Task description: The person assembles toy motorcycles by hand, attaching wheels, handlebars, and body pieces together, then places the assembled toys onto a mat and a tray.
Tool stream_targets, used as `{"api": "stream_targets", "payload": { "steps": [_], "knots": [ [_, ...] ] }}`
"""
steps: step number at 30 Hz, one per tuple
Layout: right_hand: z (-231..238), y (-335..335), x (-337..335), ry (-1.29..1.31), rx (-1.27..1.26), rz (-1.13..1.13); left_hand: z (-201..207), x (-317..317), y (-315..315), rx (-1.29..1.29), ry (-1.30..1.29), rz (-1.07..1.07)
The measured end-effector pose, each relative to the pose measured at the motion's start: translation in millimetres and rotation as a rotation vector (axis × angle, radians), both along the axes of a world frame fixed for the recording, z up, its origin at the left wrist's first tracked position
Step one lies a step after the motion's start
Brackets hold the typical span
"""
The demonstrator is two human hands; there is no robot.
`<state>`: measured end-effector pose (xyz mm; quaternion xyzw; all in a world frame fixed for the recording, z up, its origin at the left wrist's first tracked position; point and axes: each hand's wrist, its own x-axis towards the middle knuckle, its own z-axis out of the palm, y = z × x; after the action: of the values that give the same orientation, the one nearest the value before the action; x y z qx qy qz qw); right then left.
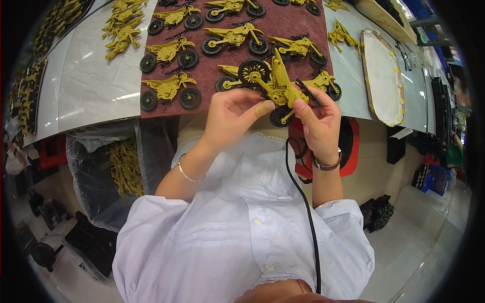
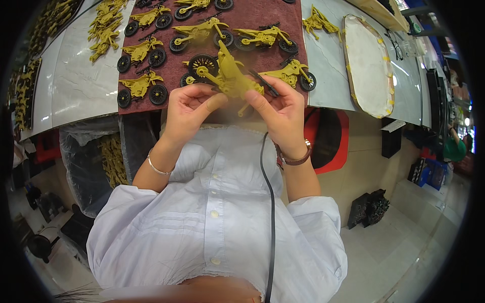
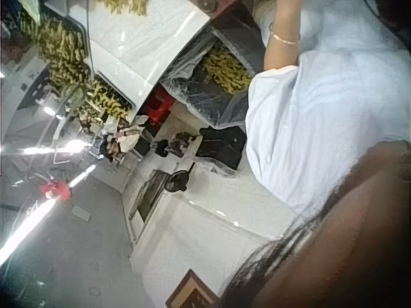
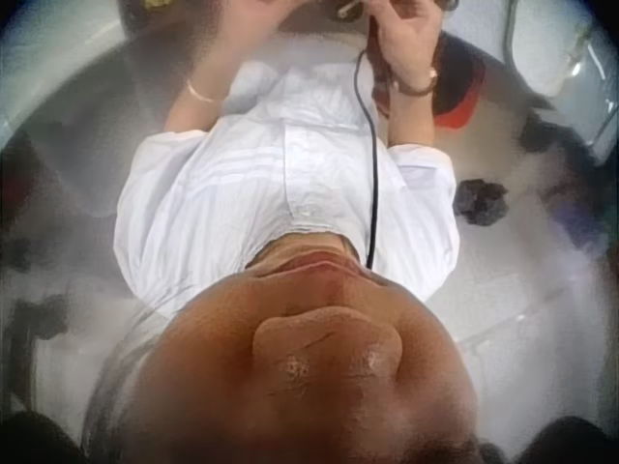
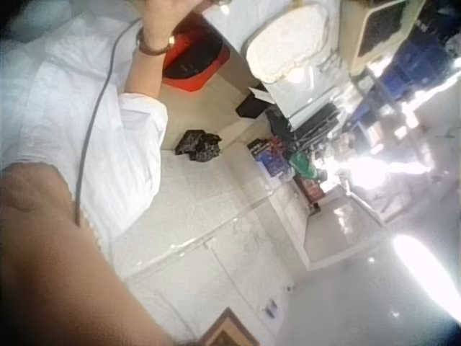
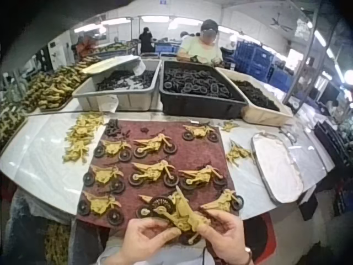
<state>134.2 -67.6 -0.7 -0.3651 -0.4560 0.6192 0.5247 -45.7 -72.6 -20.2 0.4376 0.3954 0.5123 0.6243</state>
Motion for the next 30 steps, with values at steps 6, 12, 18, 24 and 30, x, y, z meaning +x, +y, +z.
{"api": "stream_targets", "payload": {
  "steps": [6, 12, 18, 24, 30],
  "knots": [
    [-4.3, -0.4, 3.3, -0.052, 0.057, -0.070, 13.4, 2.1, 12.8, 0.058, -0.238, 0.119],
    [1.5, -7.3, 1.6, -0.166, 0.125, -0.056, 9.9, -4.8, 12.5, 0.071, -0.211, 0.094],
    [0.7, -3.8, 6.9, -0.367, 0.205, -0.012, 17.9, -12.0, 20.4, 0.181, -0.065, -0.016],
    [3.6, -5.9, -1.5, -0.220, 0.097, -0.010, 17.1, -14.4, 19.5, 0.152, 0.033, -0.049],
    [-2.8, -6.4, -1.1, -0.109, 0.056, -0.069, 6.2, -12.6, 18.9, 0.147, -0.046, 0.019]
  ]
}}
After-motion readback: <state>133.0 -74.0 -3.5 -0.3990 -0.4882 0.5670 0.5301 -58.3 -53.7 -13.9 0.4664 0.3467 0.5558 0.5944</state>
